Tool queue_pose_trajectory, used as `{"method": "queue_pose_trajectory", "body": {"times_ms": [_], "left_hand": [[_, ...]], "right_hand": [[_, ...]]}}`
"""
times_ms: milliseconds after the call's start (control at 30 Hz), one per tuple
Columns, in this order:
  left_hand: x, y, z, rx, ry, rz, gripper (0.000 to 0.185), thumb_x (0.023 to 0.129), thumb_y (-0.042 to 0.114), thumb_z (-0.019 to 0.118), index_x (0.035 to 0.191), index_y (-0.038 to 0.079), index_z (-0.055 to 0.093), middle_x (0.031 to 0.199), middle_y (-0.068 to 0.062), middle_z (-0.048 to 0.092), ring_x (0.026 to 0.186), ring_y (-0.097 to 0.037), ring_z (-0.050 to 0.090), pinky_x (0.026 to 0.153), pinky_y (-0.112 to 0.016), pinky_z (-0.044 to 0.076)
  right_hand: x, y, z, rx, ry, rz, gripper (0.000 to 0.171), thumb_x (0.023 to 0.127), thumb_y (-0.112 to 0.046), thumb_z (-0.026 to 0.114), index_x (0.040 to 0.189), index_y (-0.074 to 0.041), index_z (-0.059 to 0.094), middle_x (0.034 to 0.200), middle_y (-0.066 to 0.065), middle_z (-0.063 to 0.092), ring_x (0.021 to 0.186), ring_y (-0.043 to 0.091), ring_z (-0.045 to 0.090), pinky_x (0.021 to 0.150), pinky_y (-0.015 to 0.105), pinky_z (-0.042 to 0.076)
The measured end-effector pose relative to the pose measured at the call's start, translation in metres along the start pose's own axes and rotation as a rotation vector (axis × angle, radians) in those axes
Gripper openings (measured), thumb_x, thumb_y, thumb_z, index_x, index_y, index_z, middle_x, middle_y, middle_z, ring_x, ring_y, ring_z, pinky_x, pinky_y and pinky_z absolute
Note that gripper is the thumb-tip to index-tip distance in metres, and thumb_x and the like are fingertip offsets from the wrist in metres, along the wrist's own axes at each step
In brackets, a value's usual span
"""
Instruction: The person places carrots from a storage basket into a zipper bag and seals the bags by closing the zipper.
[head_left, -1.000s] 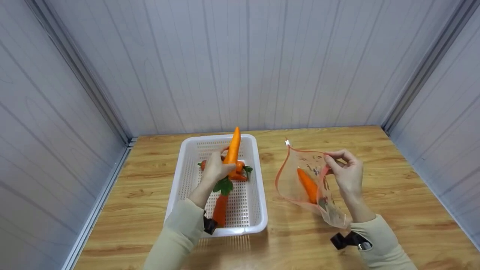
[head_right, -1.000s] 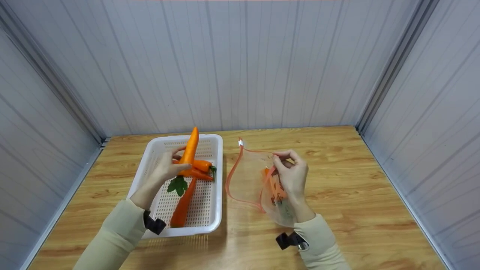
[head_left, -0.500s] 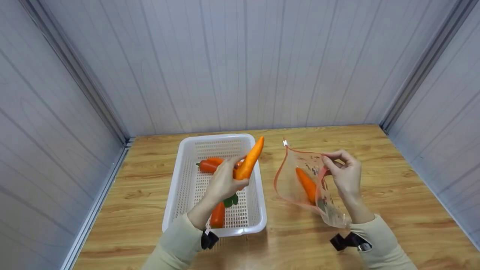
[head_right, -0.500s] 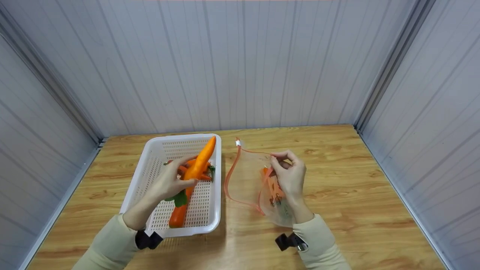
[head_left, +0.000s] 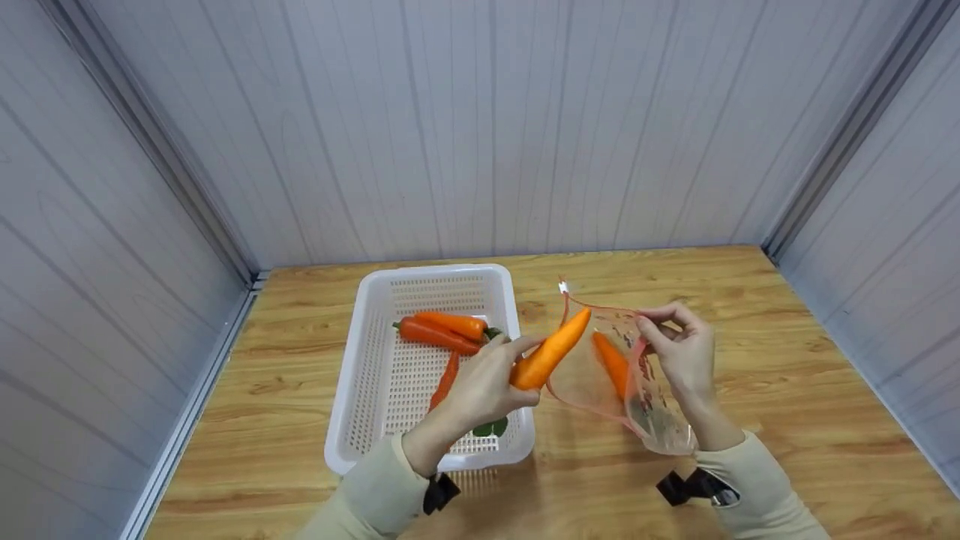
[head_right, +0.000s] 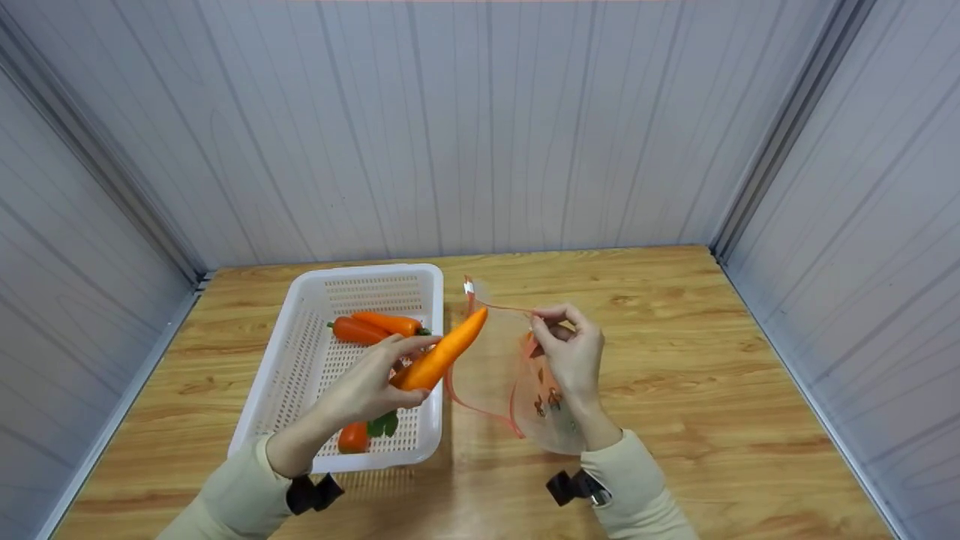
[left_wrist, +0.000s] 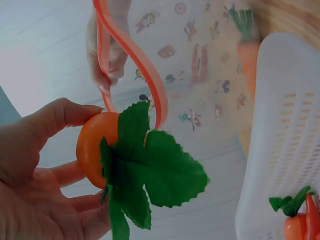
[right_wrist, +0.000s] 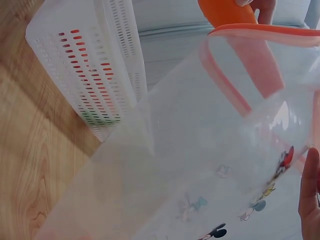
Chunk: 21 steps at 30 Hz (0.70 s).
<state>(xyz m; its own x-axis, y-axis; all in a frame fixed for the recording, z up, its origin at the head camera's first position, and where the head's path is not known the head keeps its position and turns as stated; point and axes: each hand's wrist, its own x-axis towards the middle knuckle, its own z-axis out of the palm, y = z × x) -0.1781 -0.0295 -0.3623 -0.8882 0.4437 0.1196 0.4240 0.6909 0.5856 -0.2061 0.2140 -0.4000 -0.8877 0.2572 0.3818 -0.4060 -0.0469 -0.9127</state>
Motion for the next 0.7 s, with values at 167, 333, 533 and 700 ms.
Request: {"method": "queue_pose_trajectory", "body": {"times_ms": [167,333,533,700], "left_hand": [[0.006,0.005,0.008,0.028,-0.051,0.006,0.061,0.064,0.016,0.073,0.122,0.015,0.054,0.083,0.000,0.048,0.071,-0.012,0.045,0.054,-0.022,0.039],[0.014,0.011,0.014,0.075,-0.099,0.002,0.060,0.064,0.018,0.075,0.121,0.015,0.056,0.082,0.000,0.049,0.072,-0.013,0.045,0.053,-0.021,0.038],[0.026,0.019,0.022,0.159,-0.129,0.010,0.052,0.066,0.020,0.075,0.116,0.015,0.060,0.081,0.001,0.054,0.074,-0.014,0.046,0.055,-0.023,0.038],[0.034,0.024,0.027,0.220,-0.096,0.022,0.041,0.066,0.021,0.075,0.106,0.015,0.065,0.080,0.001,0.059,0.070,-0.013,0.051,0.054,-0.023,0.040]], "right_hand": [[0.003,0.029,-0.011,0.097,-0.101,-0.084,0.011,0.077,0.002,0.064,0.086,0.009,0.062,0.075,0.017,0.059,0.049,0.016,0.055,0.043,0.023,0.047],[-0.005,0.012,-0.001,0.068,-0.099,-0.086,0.014,0.077,0.002,0.064,0.086,0.012,0.060,0.072,0.018,0.058,0.046,0.017,0.053,0.039,0.023,0.045],[-0.009,0.016,0.002,0.072,-0.108,-0.052,0.010,0.079,0.008,0.059,0.087,0.014,0.058,0.067,0.014,0.056,0.043,0.015,0.052,0.038,0.023,0.044],[-0.013,0.005,0.009,0.022,-0.088,-0.016,0.009,0.078,0.009,0.060,0.085,0.013,0.059,0.065,0.015,0.056,0.043,0.015,0.051,0.036,0.023,0.043]]}}
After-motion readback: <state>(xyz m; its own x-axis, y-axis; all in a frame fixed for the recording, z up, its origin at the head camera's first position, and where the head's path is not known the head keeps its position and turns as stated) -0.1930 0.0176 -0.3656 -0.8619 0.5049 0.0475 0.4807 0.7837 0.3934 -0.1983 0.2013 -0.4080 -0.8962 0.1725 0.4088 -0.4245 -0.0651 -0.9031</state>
